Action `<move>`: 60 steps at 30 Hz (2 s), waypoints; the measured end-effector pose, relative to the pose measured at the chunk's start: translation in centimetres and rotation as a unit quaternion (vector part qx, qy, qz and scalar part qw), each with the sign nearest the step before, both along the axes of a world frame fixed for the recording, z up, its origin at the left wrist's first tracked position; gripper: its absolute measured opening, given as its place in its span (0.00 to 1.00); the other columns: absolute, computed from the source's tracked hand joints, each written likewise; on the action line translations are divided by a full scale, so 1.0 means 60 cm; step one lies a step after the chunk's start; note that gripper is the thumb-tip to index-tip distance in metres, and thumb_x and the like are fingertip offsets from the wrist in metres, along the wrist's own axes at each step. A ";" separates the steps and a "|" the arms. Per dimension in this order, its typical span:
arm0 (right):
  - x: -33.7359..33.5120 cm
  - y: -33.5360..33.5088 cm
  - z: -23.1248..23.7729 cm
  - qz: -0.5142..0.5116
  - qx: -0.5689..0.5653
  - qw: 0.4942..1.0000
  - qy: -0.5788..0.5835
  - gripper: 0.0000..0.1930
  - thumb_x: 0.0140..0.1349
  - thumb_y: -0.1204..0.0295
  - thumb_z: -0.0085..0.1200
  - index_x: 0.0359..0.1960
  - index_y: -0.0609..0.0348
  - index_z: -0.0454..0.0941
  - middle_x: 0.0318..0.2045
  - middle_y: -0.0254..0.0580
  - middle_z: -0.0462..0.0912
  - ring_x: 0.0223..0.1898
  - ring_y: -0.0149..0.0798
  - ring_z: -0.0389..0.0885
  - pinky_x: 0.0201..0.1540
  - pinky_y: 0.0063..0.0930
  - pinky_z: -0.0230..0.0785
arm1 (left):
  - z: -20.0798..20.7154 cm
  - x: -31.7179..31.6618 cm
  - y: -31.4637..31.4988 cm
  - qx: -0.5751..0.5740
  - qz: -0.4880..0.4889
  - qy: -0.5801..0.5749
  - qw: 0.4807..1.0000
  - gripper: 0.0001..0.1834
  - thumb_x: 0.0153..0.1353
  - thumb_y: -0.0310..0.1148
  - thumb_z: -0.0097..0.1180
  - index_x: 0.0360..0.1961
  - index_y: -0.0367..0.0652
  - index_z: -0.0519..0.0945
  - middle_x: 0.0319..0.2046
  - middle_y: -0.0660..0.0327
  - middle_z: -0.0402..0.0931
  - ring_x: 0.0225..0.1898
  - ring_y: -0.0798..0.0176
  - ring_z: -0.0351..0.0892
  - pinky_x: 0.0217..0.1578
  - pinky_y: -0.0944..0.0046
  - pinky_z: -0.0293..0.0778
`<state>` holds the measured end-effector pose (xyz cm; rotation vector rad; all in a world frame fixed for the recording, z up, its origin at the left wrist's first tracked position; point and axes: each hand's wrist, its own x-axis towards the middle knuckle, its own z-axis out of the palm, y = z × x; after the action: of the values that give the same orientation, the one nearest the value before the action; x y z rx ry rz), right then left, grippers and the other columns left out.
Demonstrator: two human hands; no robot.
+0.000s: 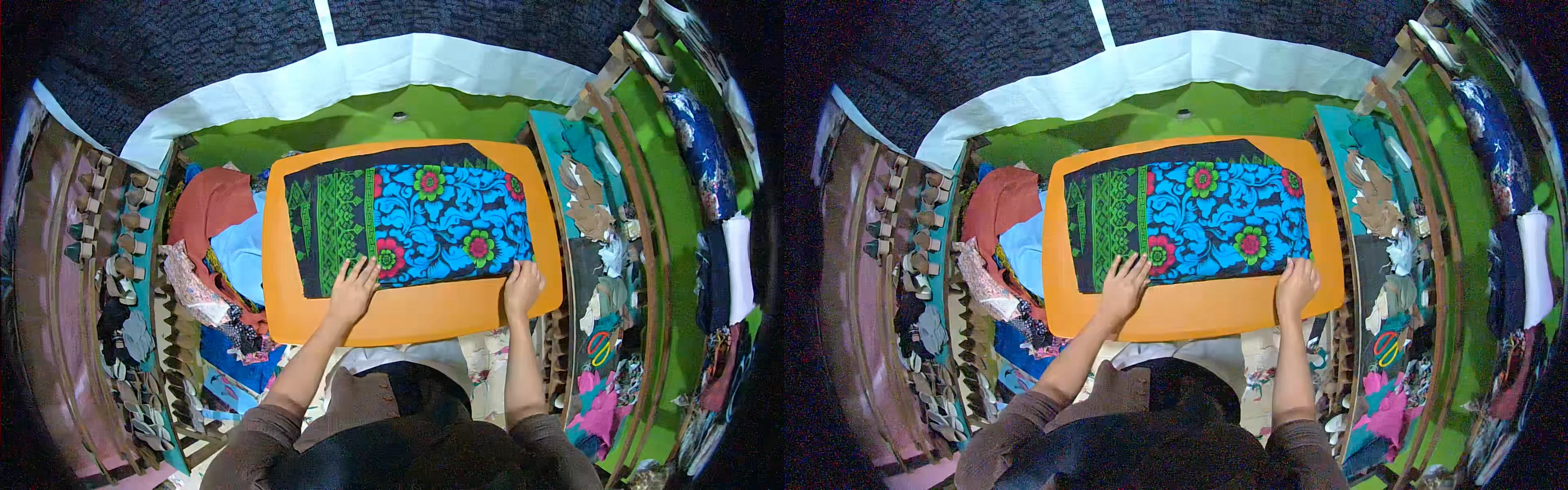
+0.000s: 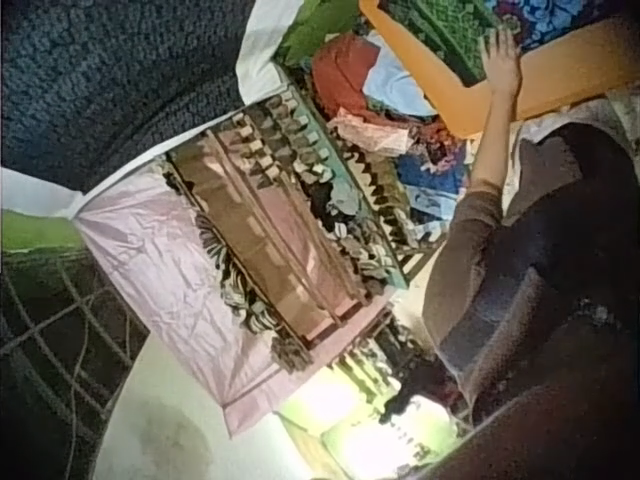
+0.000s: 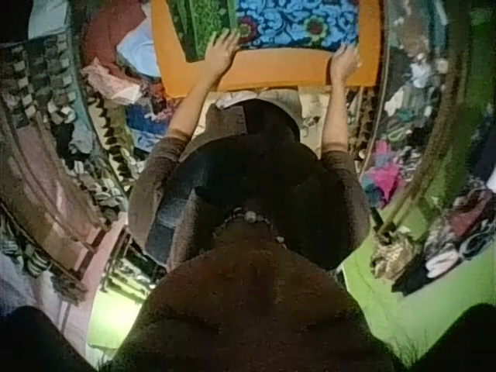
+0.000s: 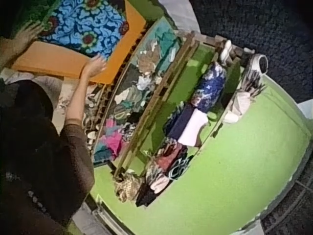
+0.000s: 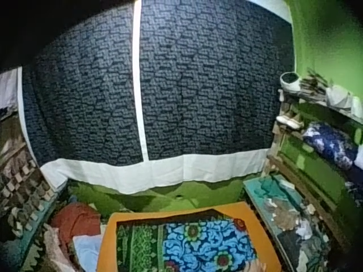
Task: Folding several pieces of patterned fabric on a table and placing them on a shelf.
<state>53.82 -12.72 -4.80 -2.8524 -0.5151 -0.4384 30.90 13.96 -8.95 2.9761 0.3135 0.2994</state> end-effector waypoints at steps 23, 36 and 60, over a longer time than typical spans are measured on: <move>0.142 -0.110 -0.004 0.283 -0.059 0.956 0.055 0.23 0.54 0.63 0.54 0.50 0.62 0.69 0.43 0.49 0.72 0.49 0.50 0.67 0.58 0.48 0.52 | 0.033 0.023 -0.118 0.046 0.163 0.073 0.983 0.38 0.54 0.47 0.55 0.63 0.39 0.59 0.65 0.54 0.52 0.67 0.56 0.49 0.64 0.46 0.43; 0.258 -0.099 0.020 0.478 -0.146 0.858 -0.118 0.19 0.53 0.71 0.46 0.48 0.54 0.75 0.35 0.39 0.76 0.45 0.40 0.73 0.59 0.53 0.54 | 0.035 0.023 -0.085 0.106 0.199 0.141 0.964 0.29 0.58 0.32 0.42 0.63 0.44 0.60 0.64 0.60 0.57 0.67 0.61 0.50 0.66 0.47 0.39; 0.258 -0.023 -0.042 0.075 -0.135 0.986 -0.064 0.21 0.58 0.67 0.43 0.51 0.65 0.72 0.55 0.54 0.70 0.60 0.53 0.61 0.56 0.63 0.50 | -0.014 0.040 0.011 0.050 0.439 0.108 0.891 0.30 0.62 0.45 0.41 0.65 0.48 0.58 0.67 0.49 0.47 0.68 0.48 0.43 0.61 0.35 0.39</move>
<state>69.29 -14.11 -7.29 -3.0234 -0.8673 -0.5660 33.31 14.64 -9.81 2.7420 1.7090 0.0542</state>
